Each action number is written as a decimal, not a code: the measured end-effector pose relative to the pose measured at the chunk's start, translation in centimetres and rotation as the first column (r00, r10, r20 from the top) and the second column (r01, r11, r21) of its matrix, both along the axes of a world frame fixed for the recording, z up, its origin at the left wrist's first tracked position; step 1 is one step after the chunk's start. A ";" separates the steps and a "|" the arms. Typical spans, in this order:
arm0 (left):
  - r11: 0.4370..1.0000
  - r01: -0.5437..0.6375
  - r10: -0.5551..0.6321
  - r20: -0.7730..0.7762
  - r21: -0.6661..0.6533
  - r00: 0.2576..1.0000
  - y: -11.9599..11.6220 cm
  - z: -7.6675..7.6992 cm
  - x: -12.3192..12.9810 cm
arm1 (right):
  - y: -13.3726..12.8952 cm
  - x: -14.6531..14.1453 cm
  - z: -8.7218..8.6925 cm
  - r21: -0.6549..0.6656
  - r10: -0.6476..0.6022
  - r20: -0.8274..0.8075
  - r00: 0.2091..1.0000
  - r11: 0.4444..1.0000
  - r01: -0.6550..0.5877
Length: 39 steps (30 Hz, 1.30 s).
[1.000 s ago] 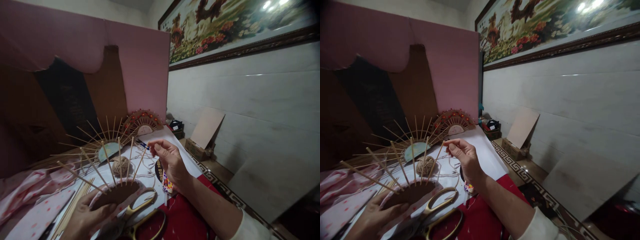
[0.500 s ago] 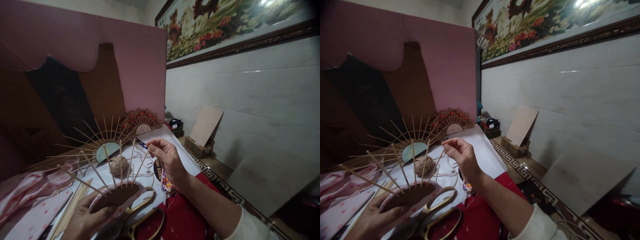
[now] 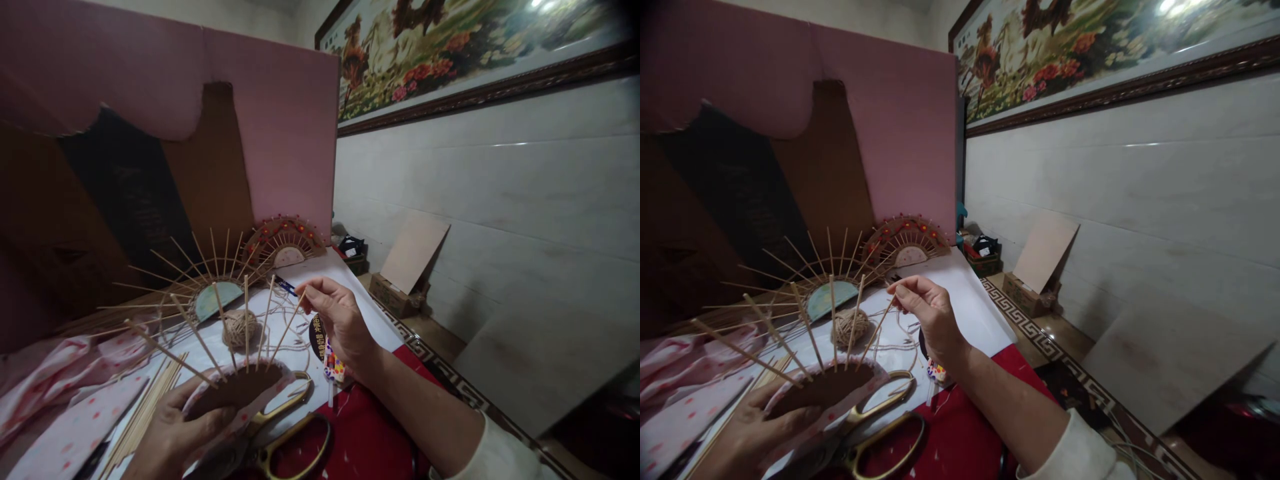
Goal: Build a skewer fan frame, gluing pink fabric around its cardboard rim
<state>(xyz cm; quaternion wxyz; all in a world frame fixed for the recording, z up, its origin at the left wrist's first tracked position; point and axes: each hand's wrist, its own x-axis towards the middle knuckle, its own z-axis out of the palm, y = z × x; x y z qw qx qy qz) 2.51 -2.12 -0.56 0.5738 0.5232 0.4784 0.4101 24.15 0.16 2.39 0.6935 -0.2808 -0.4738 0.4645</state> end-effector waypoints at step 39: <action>0.987 0.085 -0.056 0.206 -0.135 0.977 -0.3 0.6 0.0 | 0.1 -0.2 -1.2 -0.046 0.030 0.147 0.989 0.999 -0.024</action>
